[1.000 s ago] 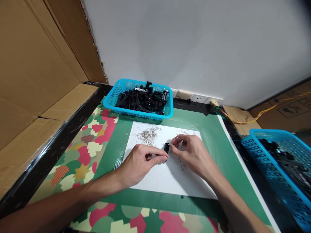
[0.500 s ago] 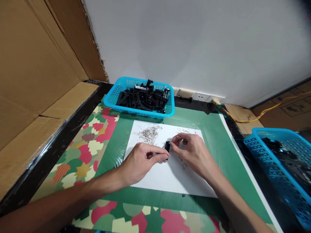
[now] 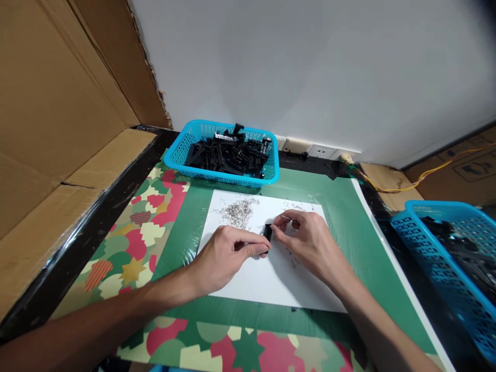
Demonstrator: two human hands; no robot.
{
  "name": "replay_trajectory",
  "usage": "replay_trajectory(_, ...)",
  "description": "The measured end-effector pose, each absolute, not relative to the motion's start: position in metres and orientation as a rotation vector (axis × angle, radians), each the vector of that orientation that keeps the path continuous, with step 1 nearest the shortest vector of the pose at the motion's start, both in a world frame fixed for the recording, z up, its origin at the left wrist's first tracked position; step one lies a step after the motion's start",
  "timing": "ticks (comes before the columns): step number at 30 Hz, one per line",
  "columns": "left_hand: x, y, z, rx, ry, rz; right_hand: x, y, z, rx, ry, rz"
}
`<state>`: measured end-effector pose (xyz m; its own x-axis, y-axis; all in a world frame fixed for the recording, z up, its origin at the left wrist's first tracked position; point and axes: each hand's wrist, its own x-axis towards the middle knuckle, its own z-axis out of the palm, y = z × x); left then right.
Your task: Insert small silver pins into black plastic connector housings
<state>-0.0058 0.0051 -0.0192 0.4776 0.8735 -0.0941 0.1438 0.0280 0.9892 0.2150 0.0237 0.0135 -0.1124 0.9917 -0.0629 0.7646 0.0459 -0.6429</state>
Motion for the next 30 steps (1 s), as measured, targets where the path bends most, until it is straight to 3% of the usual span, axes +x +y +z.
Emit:
replay_trajectory(10, -0.006, 0.007, -0.018, 1.423, 0.934, 0.736, 0.217, 0.023, 0.003, -1.72, -1.868, 0.814)
replay_trajectory(22, -0.006, 0.006, -0.017, 1.415, 0.933, 0.746, 0.227, 0.027, 0.022, -1.604, -2.017, 0.879)
replay_trajectory(30, -0.007, 0.006, -0.019, 1.416, 0.918, 0.752, 0.227, 0.031, 0.003, -1.342, -1.589, 1.067)
